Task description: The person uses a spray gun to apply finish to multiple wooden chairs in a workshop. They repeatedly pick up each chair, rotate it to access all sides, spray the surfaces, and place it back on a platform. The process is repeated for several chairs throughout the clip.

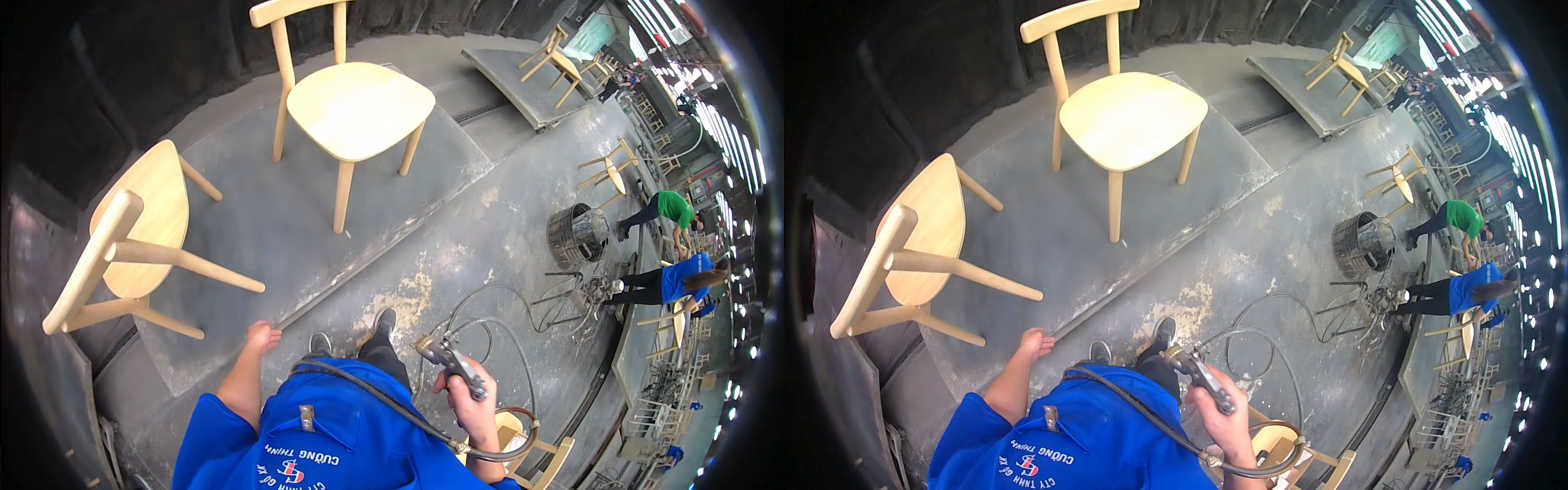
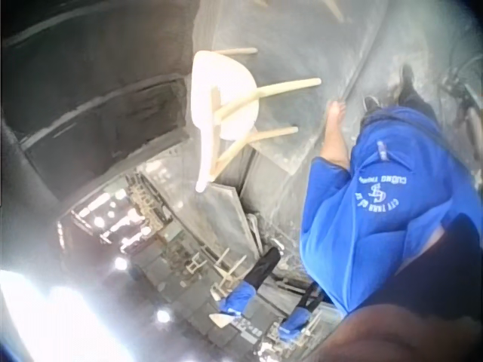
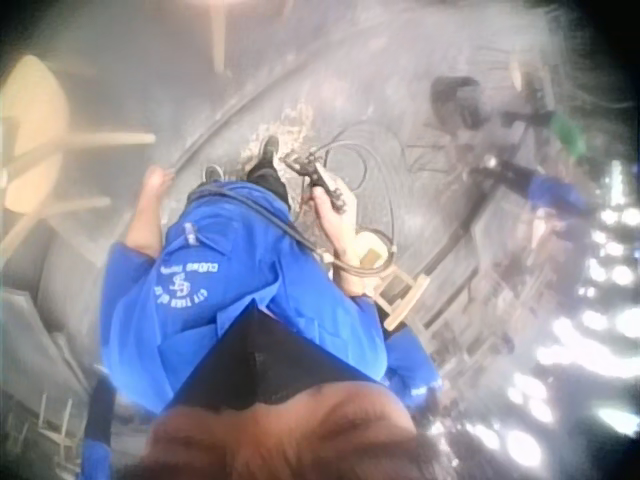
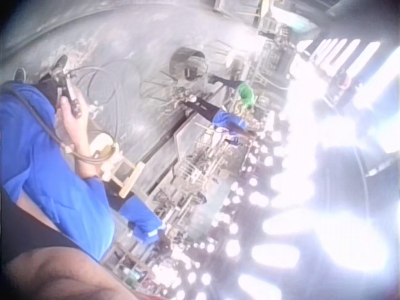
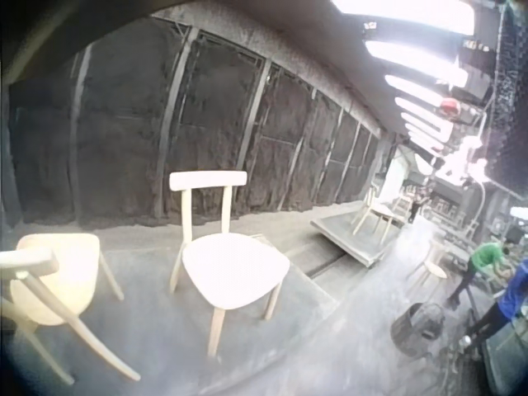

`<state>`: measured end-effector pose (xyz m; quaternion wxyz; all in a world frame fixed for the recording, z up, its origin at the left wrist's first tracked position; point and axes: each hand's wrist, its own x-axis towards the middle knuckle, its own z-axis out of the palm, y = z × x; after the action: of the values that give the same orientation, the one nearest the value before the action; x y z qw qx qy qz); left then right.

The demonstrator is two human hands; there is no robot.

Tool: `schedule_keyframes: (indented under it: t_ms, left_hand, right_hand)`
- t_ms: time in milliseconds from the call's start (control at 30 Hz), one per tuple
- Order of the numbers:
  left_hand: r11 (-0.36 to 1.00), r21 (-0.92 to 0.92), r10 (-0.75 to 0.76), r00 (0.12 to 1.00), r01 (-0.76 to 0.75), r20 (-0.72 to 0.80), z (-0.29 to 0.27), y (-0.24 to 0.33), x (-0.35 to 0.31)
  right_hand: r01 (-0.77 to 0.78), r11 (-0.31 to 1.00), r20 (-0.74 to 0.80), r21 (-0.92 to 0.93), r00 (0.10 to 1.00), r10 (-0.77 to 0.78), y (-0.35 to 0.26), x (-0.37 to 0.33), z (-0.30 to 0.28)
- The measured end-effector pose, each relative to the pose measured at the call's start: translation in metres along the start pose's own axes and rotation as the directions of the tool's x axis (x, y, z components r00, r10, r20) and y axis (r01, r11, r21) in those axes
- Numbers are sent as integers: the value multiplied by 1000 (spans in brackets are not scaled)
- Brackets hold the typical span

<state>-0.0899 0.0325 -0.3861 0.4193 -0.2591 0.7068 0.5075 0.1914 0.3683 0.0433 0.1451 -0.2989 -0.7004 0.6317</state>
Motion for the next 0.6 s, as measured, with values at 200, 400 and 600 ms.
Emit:
schedule_keyframes:
  t_ms: [200,400,600]
  left_hand:
    - [998,63,29,999,-31,33,32,48,-11]
    - [995,46,-84,996,85,-24,30,15,4]
    - [993,14,-115,989,117,-94,50,-7,-3]
  right_hand:
    - [259,946,-264,-197,915,-305,-8,21,-28]
    - [346,923,-379,-168,842,-385,0,63,-68]
    - [265,960,-424,-94,862,-279,19,128,-124]
